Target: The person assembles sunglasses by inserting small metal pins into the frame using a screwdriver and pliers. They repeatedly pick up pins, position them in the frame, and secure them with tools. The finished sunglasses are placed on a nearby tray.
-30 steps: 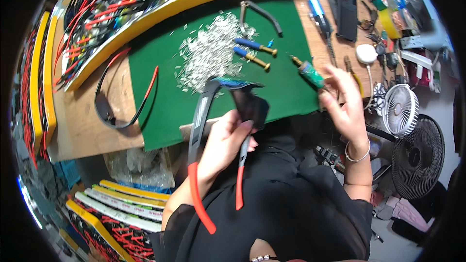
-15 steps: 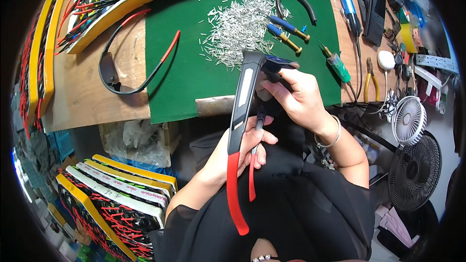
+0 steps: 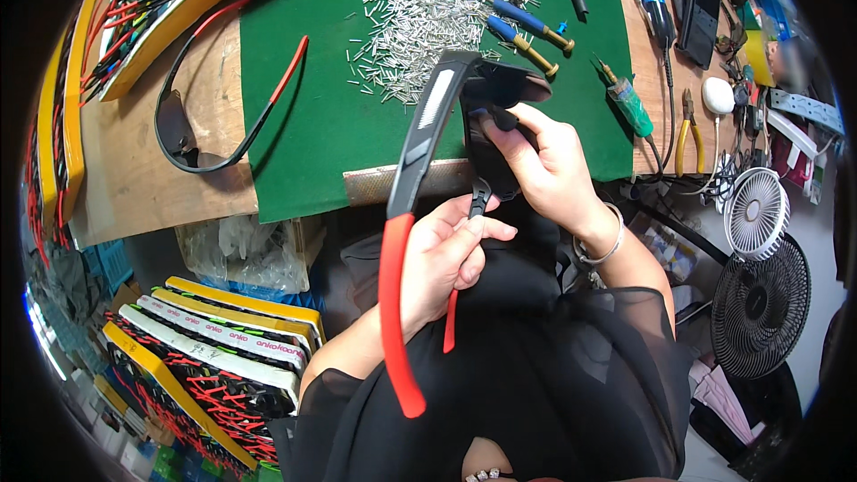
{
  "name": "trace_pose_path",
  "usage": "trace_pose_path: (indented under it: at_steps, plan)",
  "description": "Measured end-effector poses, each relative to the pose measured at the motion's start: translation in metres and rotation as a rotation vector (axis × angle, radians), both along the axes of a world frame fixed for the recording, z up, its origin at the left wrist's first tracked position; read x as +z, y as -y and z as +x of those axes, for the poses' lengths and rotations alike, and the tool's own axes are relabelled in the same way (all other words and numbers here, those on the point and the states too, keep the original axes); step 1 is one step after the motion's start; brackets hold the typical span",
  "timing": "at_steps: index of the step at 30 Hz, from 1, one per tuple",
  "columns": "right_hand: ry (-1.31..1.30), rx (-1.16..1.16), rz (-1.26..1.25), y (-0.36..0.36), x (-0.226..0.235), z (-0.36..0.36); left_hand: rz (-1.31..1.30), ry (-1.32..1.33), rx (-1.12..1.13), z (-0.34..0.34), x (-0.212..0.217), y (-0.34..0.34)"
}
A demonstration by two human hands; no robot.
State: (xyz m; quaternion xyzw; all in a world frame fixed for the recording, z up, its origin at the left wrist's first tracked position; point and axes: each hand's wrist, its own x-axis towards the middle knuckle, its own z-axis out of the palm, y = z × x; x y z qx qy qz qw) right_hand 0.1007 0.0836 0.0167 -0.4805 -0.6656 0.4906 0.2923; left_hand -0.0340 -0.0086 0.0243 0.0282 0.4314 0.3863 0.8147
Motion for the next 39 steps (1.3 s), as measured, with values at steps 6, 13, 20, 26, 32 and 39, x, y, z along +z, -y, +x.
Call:
trace_pose_path:
  at_steps: [6, 13, 20, 26, 32, 39]
  plan:
    - [-0.048, 0.042, 0.202, 0.009, -0.009, 0.005, -0.060, -0.064, -0.072, 0.006, 0.003, -0.011]
    - [-0.032, 0.066, 0.032, 0.006, -0.002, 0.010, -0.051, -0.052, -0.091, 0.007, -0.001, -0.011]
    - [-0.039, 0.059, 0.225, 0.009, -0.012, 0.002, -0.011, -0.030, -0.065, 0.007, -0.016, -0.002]
    - [0.032, 0.135, 0.255, 0.013, -0.018, 0.007, -0.065, -0.078, -0.083, 0.015, -0.031, -0.003]
    - [0.162, 0.402, 0.091, -0.002, 0.012, 0.041, -0.084, -0.129, -0.079, 0.016, -0.029, -0.003]
    - [0.890, -0.022, 0.627, -0.036, -0.001, 0.110, -0.064, 0.001, -0.097, 0.013, -0.030, -0.004]
